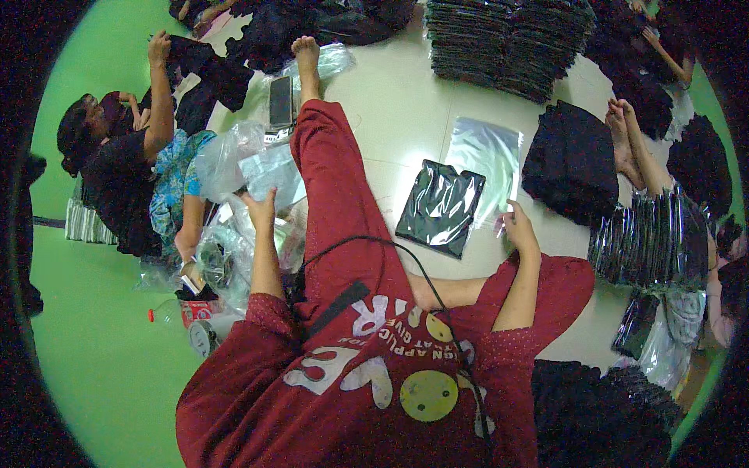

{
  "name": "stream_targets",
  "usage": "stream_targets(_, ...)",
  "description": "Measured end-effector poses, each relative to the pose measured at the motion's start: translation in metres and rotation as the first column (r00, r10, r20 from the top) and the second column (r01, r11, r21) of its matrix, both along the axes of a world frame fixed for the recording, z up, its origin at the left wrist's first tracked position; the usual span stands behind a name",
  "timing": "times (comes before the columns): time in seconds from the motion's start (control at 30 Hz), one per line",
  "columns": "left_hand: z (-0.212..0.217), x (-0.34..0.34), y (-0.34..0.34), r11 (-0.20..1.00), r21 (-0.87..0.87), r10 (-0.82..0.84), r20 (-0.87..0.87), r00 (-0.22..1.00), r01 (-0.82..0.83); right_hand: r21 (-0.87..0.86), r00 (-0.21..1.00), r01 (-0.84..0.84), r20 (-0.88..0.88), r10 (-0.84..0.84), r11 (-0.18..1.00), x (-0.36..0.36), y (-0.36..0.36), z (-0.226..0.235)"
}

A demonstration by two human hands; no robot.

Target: The person sits on the floor and repeatedly folds dark garments, places them into clear plastic bags, and stacks the packaged items. The person also handles small white paper inserts, placing them into the bags alongside the garments.

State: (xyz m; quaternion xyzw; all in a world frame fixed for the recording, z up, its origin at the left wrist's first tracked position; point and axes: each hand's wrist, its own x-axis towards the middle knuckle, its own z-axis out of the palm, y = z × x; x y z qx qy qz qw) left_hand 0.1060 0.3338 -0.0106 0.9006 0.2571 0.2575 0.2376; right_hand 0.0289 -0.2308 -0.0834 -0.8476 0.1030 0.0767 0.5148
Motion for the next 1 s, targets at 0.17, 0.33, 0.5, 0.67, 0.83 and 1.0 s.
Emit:
stream_targets(0.17,0.032,0.002,-0.015,0.947,-0.224,-0.172,0.253,0.952,0.231,0.01,0.992,0.026,-0.125,-0.024,1.0,0.001,0.008,-0.007)
stream_targets(0.33,0.085,-0.061,-0.115,0.568,0.175,-0.79,-0.16,0.592,0.804,0.025,0.994,0.032,-0.108,-0.03,0.999,0.003,0.008,0.001)
stream_targets(0.5,0.091,-0.089,-0.144,0.412,-0.033,-0.806,-0.478,0.348,0.91,-0.023,0.998,-0.02,-0.06,0.018,1.0,0.0,0.01,0.002)
stream_targets(0.67,0.08,-0.067,-0.123,0.589,-0.237,-0.807,-0.111,0.58,0.773,-0.016,0.997,-0.019,-0.068,0.018,1.0,0.0,0.01,0.0)
stream_targets(0.83,0.066,-0.055,-0.106,0.812,-0.072,-0.583,-0.109,0.805,0.579,-0.06,0.996,-0.05,-0.074,0.046,0.997,0.0,0.018,0.005)
stream_targets(1.0,0.048,-0.061,-0.109,0.878,-0.296,-0.44,-0.187,0.879,0.376,-0.053,0.995,-0.049,-0.088,0.044,0.997,0.002,0.02,0.007)
